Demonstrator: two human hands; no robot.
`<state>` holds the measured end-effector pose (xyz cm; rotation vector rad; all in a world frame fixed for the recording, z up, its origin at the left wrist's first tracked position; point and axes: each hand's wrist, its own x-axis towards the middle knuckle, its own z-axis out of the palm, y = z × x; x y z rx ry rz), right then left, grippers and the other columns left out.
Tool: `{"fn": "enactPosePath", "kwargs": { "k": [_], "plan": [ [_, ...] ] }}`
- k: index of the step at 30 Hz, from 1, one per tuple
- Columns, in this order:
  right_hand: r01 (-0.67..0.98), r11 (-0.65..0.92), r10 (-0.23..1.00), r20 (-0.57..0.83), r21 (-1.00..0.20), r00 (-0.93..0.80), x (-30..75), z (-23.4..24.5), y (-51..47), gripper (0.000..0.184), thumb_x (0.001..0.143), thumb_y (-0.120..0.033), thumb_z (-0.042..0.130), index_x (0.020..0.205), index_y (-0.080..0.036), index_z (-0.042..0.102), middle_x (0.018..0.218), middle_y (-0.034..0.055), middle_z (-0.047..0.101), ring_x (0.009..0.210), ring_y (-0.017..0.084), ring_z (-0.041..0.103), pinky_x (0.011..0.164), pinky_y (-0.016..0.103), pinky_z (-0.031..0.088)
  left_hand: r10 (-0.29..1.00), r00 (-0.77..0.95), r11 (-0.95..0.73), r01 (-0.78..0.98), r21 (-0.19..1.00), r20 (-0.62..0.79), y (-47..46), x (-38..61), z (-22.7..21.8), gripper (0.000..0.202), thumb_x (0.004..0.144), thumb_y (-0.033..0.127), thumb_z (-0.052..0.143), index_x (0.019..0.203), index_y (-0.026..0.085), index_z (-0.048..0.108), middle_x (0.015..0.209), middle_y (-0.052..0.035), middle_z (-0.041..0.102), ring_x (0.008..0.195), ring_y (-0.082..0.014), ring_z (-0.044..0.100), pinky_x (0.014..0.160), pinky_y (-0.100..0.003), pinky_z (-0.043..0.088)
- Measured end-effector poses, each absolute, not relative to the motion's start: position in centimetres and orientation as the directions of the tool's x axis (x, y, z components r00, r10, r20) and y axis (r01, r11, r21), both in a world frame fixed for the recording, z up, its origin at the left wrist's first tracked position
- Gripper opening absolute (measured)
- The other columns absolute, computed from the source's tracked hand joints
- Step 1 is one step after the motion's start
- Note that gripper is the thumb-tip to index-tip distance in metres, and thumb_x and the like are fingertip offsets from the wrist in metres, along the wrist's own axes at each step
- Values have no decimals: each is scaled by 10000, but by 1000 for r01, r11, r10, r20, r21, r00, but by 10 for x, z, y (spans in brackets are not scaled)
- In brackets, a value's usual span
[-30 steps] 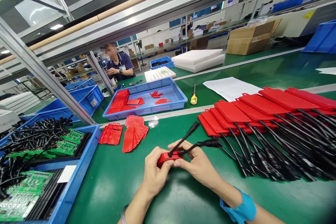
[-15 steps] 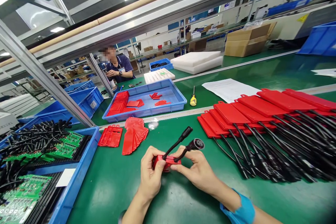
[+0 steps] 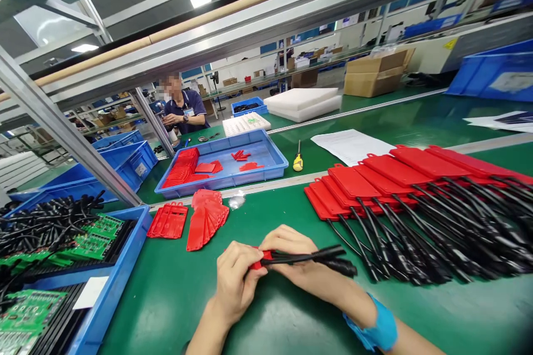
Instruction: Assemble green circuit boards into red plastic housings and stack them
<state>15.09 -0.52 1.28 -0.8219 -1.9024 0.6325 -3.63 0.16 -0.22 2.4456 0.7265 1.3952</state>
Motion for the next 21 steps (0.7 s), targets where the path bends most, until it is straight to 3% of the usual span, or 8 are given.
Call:
{"fn": "enactPosePath", "kwargs": {
  "k": [3, 8, 12, 17, 21],
  "plan": [
    [293, 728, 677, 581, -620, -453, 158, 22, -5, 172, 913, -308, 548, 944, -190, 669, 889, 58, 657, 785, 162, 614, 709, 261, 495, 445, 488, -891, 324, 317, 751, 4, -38, -2, 224, 872, 180, 545, 1094, 210, 554, 895, -42, 635, 836, -168, 593, 852, -376, 472],
    [562, 773, 582, 681, -294, -444, 180, 30, 1, 216, 946, -250, 472, 1016, -182, 665, 907, 83, 689, 769, 193, 620, 652, 307, 505, 471, 471, -840, 497, 217, 746, 7, -38, -5, 551, 829, 159, 598, 1338, 225, 398, 1214, -104, 559, 1131, -235, 521, 1014, -460, 402],
    [789, 600, 589, 740, -130, -325, 242, 34, 17, 233, 935, -242, 481, 1086, -191, 650, 1012, 99, 678, 895, 214, 626, 744, 338, 522, 485, 447, -803, 568, 180, 752, 8, -37, -10, 604, 829, 101, 563, 1377, 248, 357, 1307, -107, 480, 1216, -245, 454, 1010, -440, 425],
    [964, 257, 736, 660, -69, -149, 338, 32, 35, 355, 957, -334, 377, 1051, -177, 681, 1050, 125, 670, 950, 262, 629, 842, 399, 511, 473, 523, -812, 571, 121, 709, 7, -34, -14, 563, 837, 65, 521, 1351, 265, 407, 1303, -92, 474, 1238, -240, 430, 1032, -450, 403],
    [975, 218, 784, 604, -51, -144, 377, 24, 37, 407, 946, -304, 332, 1040, -136, 691, 1048, 160, 666, 963, 304, 633, 835, 427, 522, 487, 547, -809, 577, 115, 680, 8, -33, -17, 529, 853, 79, 499, 1341, 268, 421, 1289, -87, 484, 1234, -232, 432, 1031, -451, 404]
  ]
}}
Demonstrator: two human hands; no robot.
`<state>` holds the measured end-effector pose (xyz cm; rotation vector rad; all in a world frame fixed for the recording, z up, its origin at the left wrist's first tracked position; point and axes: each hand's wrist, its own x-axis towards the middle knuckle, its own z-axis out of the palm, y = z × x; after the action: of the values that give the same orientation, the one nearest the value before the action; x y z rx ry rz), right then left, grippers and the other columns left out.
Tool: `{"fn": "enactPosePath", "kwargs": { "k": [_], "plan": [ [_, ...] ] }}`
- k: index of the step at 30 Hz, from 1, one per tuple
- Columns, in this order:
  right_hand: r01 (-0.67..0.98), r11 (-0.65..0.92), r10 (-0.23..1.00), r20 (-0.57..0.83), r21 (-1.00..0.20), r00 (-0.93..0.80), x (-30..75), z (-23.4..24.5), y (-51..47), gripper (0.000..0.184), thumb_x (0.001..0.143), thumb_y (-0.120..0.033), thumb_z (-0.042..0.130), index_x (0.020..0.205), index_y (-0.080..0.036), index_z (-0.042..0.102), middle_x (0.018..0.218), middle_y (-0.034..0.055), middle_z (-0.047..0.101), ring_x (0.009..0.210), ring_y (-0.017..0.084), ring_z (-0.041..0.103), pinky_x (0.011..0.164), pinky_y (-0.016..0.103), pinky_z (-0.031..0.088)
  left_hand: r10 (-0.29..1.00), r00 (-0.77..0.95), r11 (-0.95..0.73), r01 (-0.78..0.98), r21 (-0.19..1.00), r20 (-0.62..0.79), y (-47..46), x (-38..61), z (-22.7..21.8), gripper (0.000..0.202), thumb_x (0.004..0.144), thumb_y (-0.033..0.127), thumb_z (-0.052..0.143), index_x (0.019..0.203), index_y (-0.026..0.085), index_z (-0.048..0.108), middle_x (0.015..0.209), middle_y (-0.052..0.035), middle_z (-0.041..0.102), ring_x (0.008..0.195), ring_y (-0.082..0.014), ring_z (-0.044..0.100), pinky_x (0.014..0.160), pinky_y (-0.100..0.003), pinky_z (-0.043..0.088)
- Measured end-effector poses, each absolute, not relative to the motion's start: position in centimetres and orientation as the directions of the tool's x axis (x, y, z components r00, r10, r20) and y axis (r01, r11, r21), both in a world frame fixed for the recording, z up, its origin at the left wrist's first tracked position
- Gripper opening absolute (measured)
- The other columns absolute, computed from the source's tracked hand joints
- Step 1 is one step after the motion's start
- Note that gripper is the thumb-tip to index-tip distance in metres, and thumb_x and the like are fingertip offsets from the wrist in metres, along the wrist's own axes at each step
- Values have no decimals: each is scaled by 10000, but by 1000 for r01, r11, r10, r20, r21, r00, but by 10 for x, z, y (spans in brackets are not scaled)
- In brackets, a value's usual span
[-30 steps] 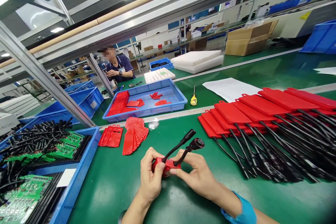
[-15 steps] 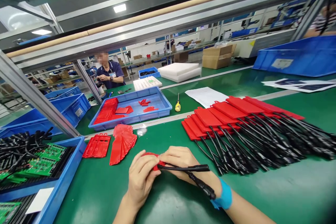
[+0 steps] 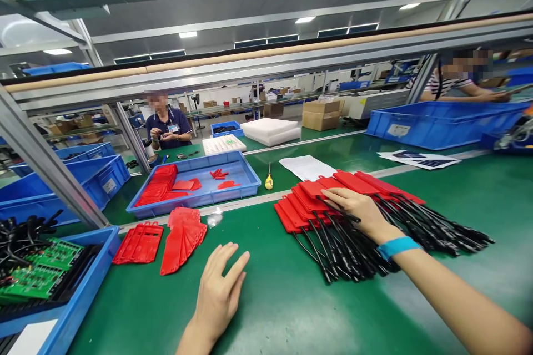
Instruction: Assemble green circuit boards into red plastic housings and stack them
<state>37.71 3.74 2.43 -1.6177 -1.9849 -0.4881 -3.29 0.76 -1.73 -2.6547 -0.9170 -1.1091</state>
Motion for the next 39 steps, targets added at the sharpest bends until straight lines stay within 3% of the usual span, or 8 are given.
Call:
{"fn": "enactPosePath", "kwargs": {
  "k": [5, 10, 14, 23, 27, 31, 36, 39],
  "plan": [
    [974, 223, 845, 505, -32, -177, 397, 17, 29, 387, 891, -203, 352, 1119, -151, 661, 1160, 125, 628, 991, 297, 631, 862, 434, 522, 521, 549, -794, 593, 135, 653, 10, -34, -20, 500, 867, 93, 477, 1336, 260, 427, 1273, -85, 499, 1225, -224, 440, 1034, -450, 402],
    [978, 205, 909, 363, 44, -207, 405, 28, 28, 546, 711, -6, 337, 1134, -141, 654, 1158, 99, 635, 1029, 250, 619, 905, 375, 503, 553, 553, -785, 596, 168, 623, 11, -32, -25, 476, 877, 101, 450, 1326, 259, 440, 1261, -84, 511, 1213, -219, 451, 1034, -451, 400],
    [984, 164, 909, 377, 69, -178, 380, 46, 32, 470, 753, -43, 382, 1120, -140, 660, 1118, 119, 651, 994, 274, 625, 897, 405, 494, 604, 567, -775, 583, 245, 561, 12, -31, -31, 463, 890, 129, 425, 1331, 270, 433, 1262, -84, 513, 1211, -221, 455, 1033, -461, 396],
    [999, 24, 875, 484, -28, -8, 380, 74, 2, 387, 872, -239, 394, 1167, -134, 620, 1162, 120, 628, 1079, 288, 574, 926, 434, 470, 751, 588, -596, 409, 691, 300, 14, 0, -31, 531, 873, 257, 493, 1383, 298, 351, 1358, -97, 425, 1230, -240, 449, 1011, -436, 414],
    [992, 3, 857, 512, -125, 62, 407, 69, -37, 386, 871, -326, 406, 1129, -163, 643, 1120, 103, 651, 1023, 288, 603, 897, 436, 487, 880, 474, -156, 239, 959, 25, 39, 66, -30, 599, 869, 314, 522, 1396, 165, 280, 1315, -173, 442, 1106, -219, 555, 933, -356, 479],
    [968, -44, 832, 527, -249, 173, 437, 51, -80, 375, 875, -372, 400, 1107, -217, 651, 1110, 66, 659, 1008, 282, 616, 867, 424, 513, 845, 397, 252, 295, 922, -358, 77, 127, -14, 773, 848, 460, 543, 1404, 81, 161, 1199, -211, 506, 812, -175, 657, 726, -281, 549],
    [915, -196, 790, 497, -352, 360, 493, 10, -128, 406, 862, -439, 397, 1075, -215, 659, 1081, 77, 672, 895, 302, 661, 757, 424, 561, 731, 450, 319, 438, 840, -513, 114, 159, 12, 838, 714, 635, 606, 1274, 68, 347, 817, -121, 648, 612, -178, 644, 651, -317, 553],
    [878, -262, 753, 484, -401, 446, 515, -10, -144, 448, 860, -473, 384, 1066, -188, 661, 1041, 95, 686, 871, 316, 666, 753, 442, 560, 666, 482, 335, 489, 806, -569, 120, 169, 18, 741, 677, 680, 603, 1146, 125, 453, 773, -83, 663, 595, -169, 639, 665, -342, 555]
  ]
}}
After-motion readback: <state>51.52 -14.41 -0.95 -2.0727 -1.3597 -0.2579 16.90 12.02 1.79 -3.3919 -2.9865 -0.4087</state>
